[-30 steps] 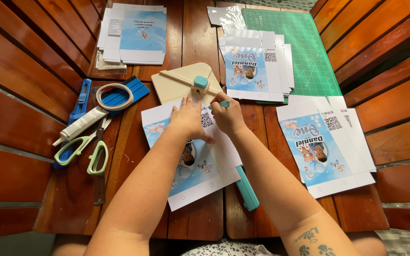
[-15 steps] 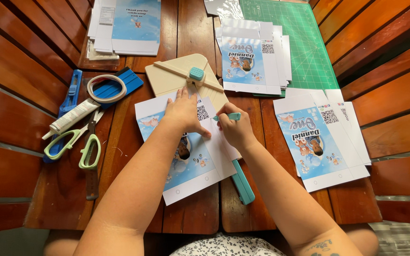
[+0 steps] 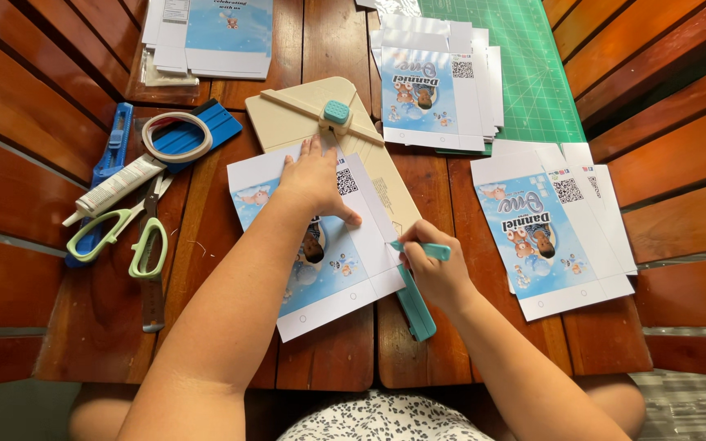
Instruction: The person uses a paper trimmer to cut printed sheets featuring a QR code and a child's photo. They repeatedly align each sheet, press the cutting arm, and stack the trimmed pieces on the table.
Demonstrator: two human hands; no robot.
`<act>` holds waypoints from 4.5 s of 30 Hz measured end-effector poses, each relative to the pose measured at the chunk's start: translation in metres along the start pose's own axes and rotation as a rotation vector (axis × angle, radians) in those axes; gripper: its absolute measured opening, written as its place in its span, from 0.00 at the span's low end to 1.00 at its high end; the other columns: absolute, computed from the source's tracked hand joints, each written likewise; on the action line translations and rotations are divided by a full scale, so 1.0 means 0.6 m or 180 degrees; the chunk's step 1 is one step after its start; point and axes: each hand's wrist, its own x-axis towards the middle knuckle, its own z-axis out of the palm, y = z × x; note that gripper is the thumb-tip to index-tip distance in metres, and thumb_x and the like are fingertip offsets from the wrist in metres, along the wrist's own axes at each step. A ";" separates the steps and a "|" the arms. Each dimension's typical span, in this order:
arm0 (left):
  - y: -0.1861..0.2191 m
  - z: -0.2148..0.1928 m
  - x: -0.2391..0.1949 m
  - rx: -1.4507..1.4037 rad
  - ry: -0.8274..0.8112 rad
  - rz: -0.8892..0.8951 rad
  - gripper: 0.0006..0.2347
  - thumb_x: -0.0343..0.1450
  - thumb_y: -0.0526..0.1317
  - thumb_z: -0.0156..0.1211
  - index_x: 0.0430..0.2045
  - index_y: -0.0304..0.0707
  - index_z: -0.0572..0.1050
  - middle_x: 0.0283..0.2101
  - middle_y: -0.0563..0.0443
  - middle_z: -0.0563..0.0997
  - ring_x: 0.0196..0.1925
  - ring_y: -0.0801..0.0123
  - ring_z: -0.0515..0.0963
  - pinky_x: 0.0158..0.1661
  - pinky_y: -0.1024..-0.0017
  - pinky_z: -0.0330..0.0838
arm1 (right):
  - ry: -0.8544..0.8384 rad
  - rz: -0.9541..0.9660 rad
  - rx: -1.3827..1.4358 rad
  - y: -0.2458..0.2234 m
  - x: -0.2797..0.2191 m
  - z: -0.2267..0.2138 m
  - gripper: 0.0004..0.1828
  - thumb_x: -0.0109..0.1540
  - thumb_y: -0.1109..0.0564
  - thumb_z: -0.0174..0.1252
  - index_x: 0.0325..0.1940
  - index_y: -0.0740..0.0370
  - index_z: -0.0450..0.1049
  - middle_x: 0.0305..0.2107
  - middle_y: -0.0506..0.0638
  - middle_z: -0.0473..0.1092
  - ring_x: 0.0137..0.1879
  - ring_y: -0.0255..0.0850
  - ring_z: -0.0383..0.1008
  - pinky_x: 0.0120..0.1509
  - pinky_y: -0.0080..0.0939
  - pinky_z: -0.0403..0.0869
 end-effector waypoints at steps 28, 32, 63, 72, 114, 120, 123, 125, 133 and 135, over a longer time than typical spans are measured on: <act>0.022 0.016 -0.046 -0.0237 0.0526 0.0514 0.50 0.61 0.74 0.61 0.73 0.42 0.56 0.78 0.36 0.50 0.81 0.52 0.48 0.72 0.43 0.44 | -0.0167 0.1325 -0.0140 -0.007 0.021 -0.073 0.23 0.60 0.48 0.67 0.56 0.59 0.76 0.35 0.64 0.76 0.45 0.48 0.78 0.46 0.47 0.84; -0.024 0.010 -0.046 -0.0094 0.0486 0.0318 0.48 0.58 0.71 0.67 0.71 0.47 0.60 0.77 0.42 0.57 0.80 0.58 0.51 0.73 0.45 0.40 | -0.0162 0.1255 0.0333 0.013 0.019 -0.075 0.22 0.58 0.60 0.69 0.54 0.67 0.75 0.30 0.62 0.76 0.39 0.44 0.75 0.44 0.45 0.83; -0.043 0.044 -0.022 -0.0142 0.0509 0.0336 0.45 0.59 0.72 0.64 0.71 0.55 0.62 0.77 0.56 0.58 0.80 0.66 0.52 0.75 0.51 0.42 | -0.0244 0.1078 0.0892 0.085 0.037 -0.077 0.21 0.56 0.62 0.73 0.51 0.64 0.77 0.24 0.54 0.76 0.32 0.35 0.74 0.38 0.35 0.82; -0.044 0.047 -0.020 -0.0166 0.0587 0.0367 0.44 0.59 0.70 0.66 0.70 0.54 0.63 0.77 0.55 0.59 0.80 0.65 0.53 0.75 0.49 0.43 | -0.0241 0.1052 0.0911 0.088 0.037 -0.075 0.21 0.56 0.62 0.73 0.51 0.64 0.77 0.24 0.54 0.76 0.32 0.35 0.74 0.38 0.35 0.82; 0.011 0.058 -0.039 0.0097 0.0414 0.0501 0.56 0.53 0.74 0.70 0.68 0.27 0.62 0.75 0.34 0.58 0.78 0.49 0.54 0.71 0.42 0.49 | -0.0104 0.0934 0.0812 0.074 0.026 -0.071 0.23 0.53 0.58 0.77 0.49 0.62 0.78 0.24 0.53 0.75 0.31 0.35 0.74 0.37 0.34 0.82; 0.016 0.055 -0.041 0.0226 0.0343 0.0460 0.56 0.54 0.74 0.69 0.68 0.26 0.61 0.76 0.33 0.58 0.79 0.49 0.54 0.71 0.42 0.50 | 0.0613 0.0101 0.1148 0.094 0.066 -0.093 0.25 0.76 0.38 0.44 0.40 0.54 0.78 0.21 0.51 0.71 0.27 0.36 0.73 0.33 0.28 0.77; 0.015 0.056 -0.035 0.0296 0.0270 0.0452 0.57 0.53 0.75 0.68 0.69 0.25 0.60 0.76 0.33 0.57 0.79 0.49 0.54 0.71 0.42 0.51 | 0.0769 -0.0316 0.1221 0.009 0.085 -0.092 0.34 0.74 0.33 0.31 0.38 0.53 0.78 0.22 0.49 0.70 0.29 0.35 0.72 0.38 0.29 0.74; 0.016 0.054 -0.034 0.0287 0.0261 0.0450 0.57 0.53 0.75 0.68 0.69 0.25 0.60 0.76 0.32 0.57 0.79 0.48 0.53 0.71 0.42 0.51 | 0.0645 -0.0197 0.1323 0.011 0.125 -0.057 0.37 0.73 0.30 0.31 0.36 0.55 0.78 0.18 0.51 0.70 0.25 0.36 0.72 0.32 0.29 0.73; 0.027 0.031 -0.050 0.0253 0.0156 0.0409 0.56 0.55 0.73 0.69 0.69 0.23 0.59 0.75 0.31 0.56 0.79 0.47 0.53 0.71 0.43 0.50 | 0.0102 -0.0654 0.1574 -0.005 0.203 0.092 0.15 0.71 0.49 0.56 0.46 0.62 0.79 0.23 0.64 0.77 0.29 0.46 0.82 0.40 0.45 0.82; 0.029 0.027 -0.055 0.0199 0.0112 0.0417 0.56 0.55 0.71 0.71 0.69 0.23 0.58 0.76 0.30 0.55 0.79 0.46 0.52 0.71 0.43 0.49 | 0.0074 -0.0513 0.0538 -0.018 0.198 0.098 0.10 0.68 0.49 0.52 0.46 0.46 0.78 0.25 0.47 0.80 0.36 0.36 0.84 0.47 0.36 0.77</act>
